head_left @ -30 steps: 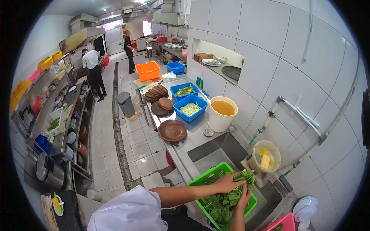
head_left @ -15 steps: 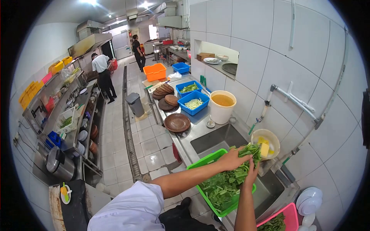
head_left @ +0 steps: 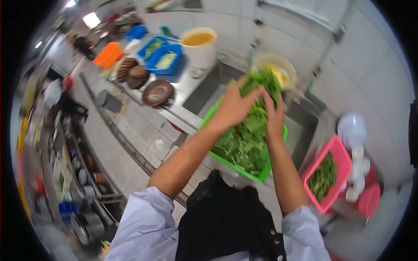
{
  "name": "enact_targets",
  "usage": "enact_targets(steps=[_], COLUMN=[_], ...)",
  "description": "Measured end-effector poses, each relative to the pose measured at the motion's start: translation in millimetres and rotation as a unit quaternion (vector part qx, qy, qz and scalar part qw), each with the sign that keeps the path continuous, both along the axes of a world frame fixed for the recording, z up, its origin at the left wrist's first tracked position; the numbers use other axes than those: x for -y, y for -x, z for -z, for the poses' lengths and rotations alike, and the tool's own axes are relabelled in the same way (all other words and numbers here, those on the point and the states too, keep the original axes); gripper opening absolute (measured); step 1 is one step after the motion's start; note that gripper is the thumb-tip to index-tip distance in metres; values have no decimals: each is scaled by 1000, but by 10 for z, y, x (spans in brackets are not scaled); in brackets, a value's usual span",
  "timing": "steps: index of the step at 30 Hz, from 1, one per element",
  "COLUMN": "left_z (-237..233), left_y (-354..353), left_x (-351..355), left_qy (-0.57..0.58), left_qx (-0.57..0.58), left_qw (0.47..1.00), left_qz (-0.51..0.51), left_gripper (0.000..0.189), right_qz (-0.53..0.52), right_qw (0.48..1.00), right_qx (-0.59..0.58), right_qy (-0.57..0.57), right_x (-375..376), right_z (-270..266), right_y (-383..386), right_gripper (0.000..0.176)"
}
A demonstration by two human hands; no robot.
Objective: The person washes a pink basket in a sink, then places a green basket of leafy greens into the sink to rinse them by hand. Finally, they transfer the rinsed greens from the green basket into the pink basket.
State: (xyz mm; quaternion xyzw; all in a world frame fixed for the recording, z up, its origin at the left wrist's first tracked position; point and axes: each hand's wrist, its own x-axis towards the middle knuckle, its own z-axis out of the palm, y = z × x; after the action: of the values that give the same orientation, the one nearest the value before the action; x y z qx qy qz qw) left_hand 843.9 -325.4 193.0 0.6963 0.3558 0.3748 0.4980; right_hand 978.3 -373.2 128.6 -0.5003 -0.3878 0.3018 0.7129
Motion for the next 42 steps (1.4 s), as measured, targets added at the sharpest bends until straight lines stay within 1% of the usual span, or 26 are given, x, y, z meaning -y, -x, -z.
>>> enact_targets(steps=[2,4,5,6,8,9,10,12,14,16,17,18,19,21,22,23,24,25,26,27,30,33,36,38,39,42], left_z=[106,115,85,112,215,292,402,661,856,913,940,905,881,909,886,989,1022,1007,948,915,993,944,906,963,968,883], left_y=[-46,-59,-34,-31,13,51,65,44,47,56,55,46,88,94,187,184,227,261,349,369,376,462,492,500,480,541], left_x=[-196,-359,-414,-452,-457,-460,-488,-561,-601,-570,-549,-534,-534,-434,-424,-390,-402,-351,-350,-342,-319,-280,-287,-310,-356,-263], left_qy=[-21,-15,-6,0,-15,-8,-16,-38,-33,-19,-11,31,71,108,66,72,78,26,58,90,91,58,64,84,101,53], left_qx=[31,94,80,86,31,29,-14,-101,-97,-47,-33,-8,19,-58,-84,-90,-72,-107,-104,-95,-118,-104,-106,-109,-110,-116], left_qw=[999,993,992,991,997,997,998,992,992,995,995,993,988,990,988,990,990,991,991,988,986,992,991,989,987,991], left_qz=[7,73,92,100,71,69,65,64,78,84,89,118,135,75,108,79,93,70,67,79,70,52,43,52,58,43], left_gripper=[49,48,55,55,69,69,75,87,86,85,84,73,61,74,87,87,85,83,83,83,83,83,84,83,83,82], right_qz=[50,99,112,130,143,136,129,147,197,183,201,215,250,223,143,141,139,168,170,165,160,149,143,178,177,117], right_qw=[999,992,990,987,985,989,991,989,980,982,976,964,954,959,981,986,987,982,979,981,982,982,984,966,967,987], right_qx=[15,78,85,94,101,60,18,6,1,-8,69,145,132,125,76,32,10,21,58,36,22,36,37,106,109,49], right_qy=[6,12,18,8,6,-13,-37,-11,31,35,42,53,99,123,103,83,83,85,100,98,101,108,95,152,149,94], right_x=[-26,-43,-42,-51,-72,-103,-137,-153,-137,-63,-44,-17,-32,-39,7,-16,17,55,69,20,87,33,14,-18,-13,9], right_z=[-128,-277,-277,-261,-121,39,201,489,631,435,414,435,672,1354,1067,1151,1150,1198,1052,1099,1356,1319,1231,1321,1276,1148], right_y=[56,133,135,149,203,209,219,267,320,393,391,393,321,23,161,132,143,145,241,270,88,62,135,98,119,190], right_gripper=[45,41,41,41,40,42,43,43,43,46,48,49,54,55,52,45,46,50,52,52,53,53,55,57,57,59])
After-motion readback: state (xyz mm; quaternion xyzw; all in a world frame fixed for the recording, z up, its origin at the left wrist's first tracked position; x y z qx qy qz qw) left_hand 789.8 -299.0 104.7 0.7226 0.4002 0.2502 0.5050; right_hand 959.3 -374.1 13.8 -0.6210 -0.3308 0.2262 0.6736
